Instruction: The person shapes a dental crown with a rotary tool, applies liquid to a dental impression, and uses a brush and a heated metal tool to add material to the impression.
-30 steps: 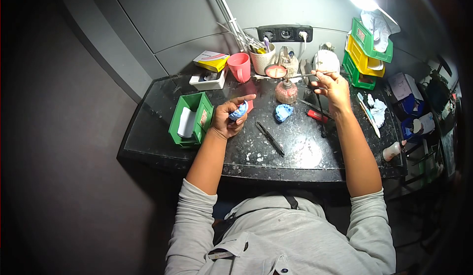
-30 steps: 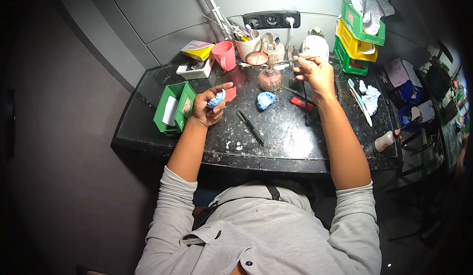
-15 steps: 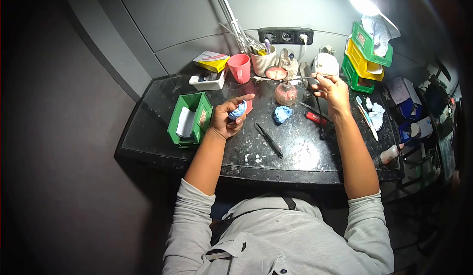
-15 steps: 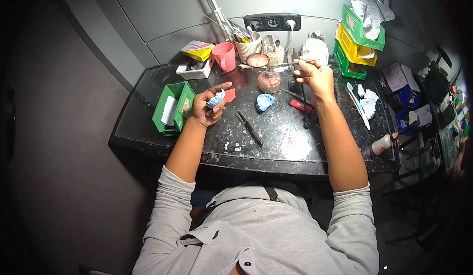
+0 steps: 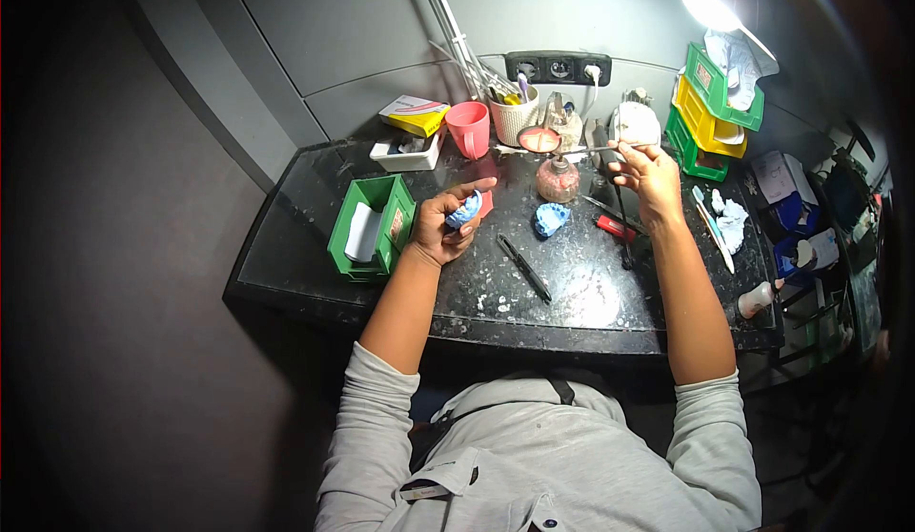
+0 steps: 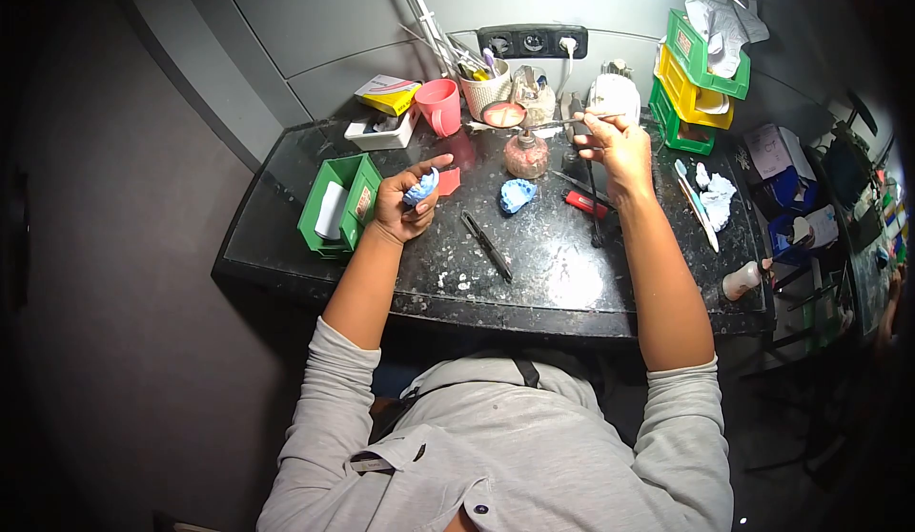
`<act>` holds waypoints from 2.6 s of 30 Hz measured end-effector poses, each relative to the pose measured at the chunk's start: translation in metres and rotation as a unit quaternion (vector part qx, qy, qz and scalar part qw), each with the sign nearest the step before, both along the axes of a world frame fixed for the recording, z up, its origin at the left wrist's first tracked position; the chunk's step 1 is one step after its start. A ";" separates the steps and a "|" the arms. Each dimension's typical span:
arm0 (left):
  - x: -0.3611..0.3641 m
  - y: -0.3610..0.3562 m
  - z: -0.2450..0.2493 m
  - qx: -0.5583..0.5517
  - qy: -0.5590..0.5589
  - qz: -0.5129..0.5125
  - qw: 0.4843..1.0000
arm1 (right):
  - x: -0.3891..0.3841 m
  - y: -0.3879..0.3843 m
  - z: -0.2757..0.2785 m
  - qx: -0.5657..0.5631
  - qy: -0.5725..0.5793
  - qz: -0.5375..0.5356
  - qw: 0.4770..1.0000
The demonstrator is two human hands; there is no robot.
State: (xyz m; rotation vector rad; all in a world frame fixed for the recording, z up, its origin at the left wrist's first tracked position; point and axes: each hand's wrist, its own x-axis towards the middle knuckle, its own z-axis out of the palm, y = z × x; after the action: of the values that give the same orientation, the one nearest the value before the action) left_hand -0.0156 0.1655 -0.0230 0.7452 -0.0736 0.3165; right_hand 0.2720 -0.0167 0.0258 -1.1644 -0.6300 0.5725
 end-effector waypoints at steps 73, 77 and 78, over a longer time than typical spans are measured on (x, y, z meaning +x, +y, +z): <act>0.002 0.000 0.001 0.019 0.054 0.049 0.997 | 0.008 0.009 -0.006 0.021 -0.007 -0.031 0.999; 0.002 0.000 0.001 0.023 0.063 0.052 0.996 | 0.002 0.007 -0.001 0.016 0.000 -0.031 0.999; 0.002 0.000 0.001 0.022 0.062 0.055 0.996 | -0.003 0.005 0.003 0.016 -0.001 -0.029 0.999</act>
State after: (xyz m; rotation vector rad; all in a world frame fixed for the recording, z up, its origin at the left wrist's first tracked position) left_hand -0.0135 0.1658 -0.0218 0.8131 0.0784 0.3725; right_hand 0.2686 -0.0118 0.0288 -1.1495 -0.6034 0.5112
